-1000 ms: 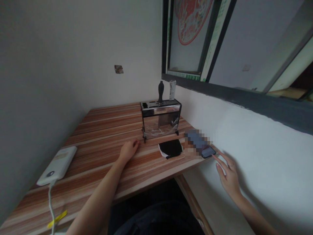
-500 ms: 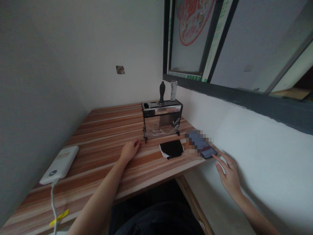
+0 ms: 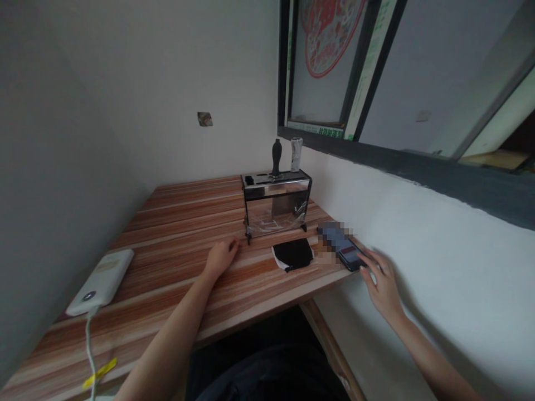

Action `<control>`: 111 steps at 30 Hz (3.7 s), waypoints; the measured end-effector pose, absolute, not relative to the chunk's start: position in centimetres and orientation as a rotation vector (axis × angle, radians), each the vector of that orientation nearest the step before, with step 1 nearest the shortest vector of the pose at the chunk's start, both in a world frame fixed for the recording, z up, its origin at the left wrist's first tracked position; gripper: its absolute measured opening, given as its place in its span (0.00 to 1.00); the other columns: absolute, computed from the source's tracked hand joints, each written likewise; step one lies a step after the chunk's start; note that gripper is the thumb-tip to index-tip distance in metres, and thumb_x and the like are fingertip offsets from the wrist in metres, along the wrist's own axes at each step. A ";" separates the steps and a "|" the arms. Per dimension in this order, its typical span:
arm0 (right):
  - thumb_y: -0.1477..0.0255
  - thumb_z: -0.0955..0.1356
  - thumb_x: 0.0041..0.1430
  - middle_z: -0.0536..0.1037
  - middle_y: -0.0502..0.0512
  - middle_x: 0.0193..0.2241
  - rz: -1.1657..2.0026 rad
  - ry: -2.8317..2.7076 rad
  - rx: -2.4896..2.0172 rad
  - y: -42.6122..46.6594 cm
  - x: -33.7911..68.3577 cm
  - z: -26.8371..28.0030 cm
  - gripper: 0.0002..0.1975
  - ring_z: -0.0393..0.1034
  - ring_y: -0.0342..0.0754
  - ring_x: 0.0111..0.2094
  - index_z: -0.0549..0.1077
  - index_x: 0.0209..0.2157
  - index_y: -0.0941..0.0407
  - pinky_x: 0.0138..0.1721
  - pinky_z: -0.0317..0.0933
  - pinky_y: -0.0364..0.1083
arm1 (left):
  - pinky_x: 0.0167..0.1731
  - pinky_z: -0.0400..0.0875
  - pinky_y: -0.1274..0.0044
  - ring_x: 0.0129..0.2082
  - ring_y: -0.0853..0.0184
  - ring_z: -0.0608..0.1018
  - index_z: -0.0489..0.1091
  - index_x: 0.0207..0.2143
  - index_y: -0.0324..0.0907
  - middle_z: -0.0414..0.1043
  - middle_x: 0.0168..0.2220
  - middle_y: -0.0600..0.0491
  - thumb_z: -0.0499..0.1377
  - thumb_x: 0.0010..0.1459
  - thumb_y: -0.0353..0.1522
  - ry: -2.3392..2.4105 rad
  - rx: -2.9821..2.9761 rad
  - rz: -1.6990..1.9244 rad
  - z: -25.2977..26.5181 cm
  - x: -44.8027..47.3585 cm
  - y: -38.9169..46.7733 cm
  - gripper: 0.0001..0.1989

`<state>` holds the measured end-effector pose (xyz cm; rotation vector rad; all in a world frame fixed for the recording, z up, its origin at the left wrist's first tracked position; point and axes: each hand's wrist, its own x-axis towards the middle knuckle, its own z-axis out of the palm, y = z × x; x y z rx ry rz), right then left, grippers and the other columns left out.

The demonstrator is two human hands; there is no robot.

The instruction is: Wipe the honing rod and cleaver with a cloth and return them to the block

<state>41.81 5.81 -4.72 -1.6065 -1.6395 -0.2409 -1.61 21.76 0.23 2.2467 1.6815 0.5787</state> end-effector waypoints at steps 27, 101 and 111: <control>0.58 0.58 0.66 0.66 0.64 0.55 -0.279 -1.746 -1.628 9.1 41.4 -3.8 0.22 0.62 0.61 0.56 0.70 0.53 0.54 0.57 0.58 0.62 | 0.40 0.67 0.77 0.41 0.62 0.78 0.73 0.38 0.45 0.79 0.40 0.50 0.49 0.63 0.33 1.677 2.260 0.586 0.3 -1.5 21.6 0.12; 0.65 0.67 0.60 0.69 0.56 0.54 -0.237 -1.708 -1.425 6.4 40.9 -3.7 0.11 0.63 0.60 0.57 0.77 0.44 0.47 0.58 0.57 0.62 | 0.41 0.68 0.75 0.41 0.61 0.78 0.74 0.40 0.46 0.79 0.39 0.50 0.50 0.63 0.35 1.705 2.229 0.576 0.2 -1.6 21.8 0.13; 0.66 0.67 0.60 0.69 0.55 0.54 -0.233 -1.713 -1.405 6.4 40.9 -3.9 0.11 0.64 0.59 0.55 0.77 0.45 0.46 0.57 0.58 0.62 | 0.40 0.68 0.75 0.40 0.60 0.78 0.74 0.40 0.46 0.79 0.39 0.50 0.50 0.62 0.35 1.719 2.230 0.562 0.2 -1.6 21.7 0.13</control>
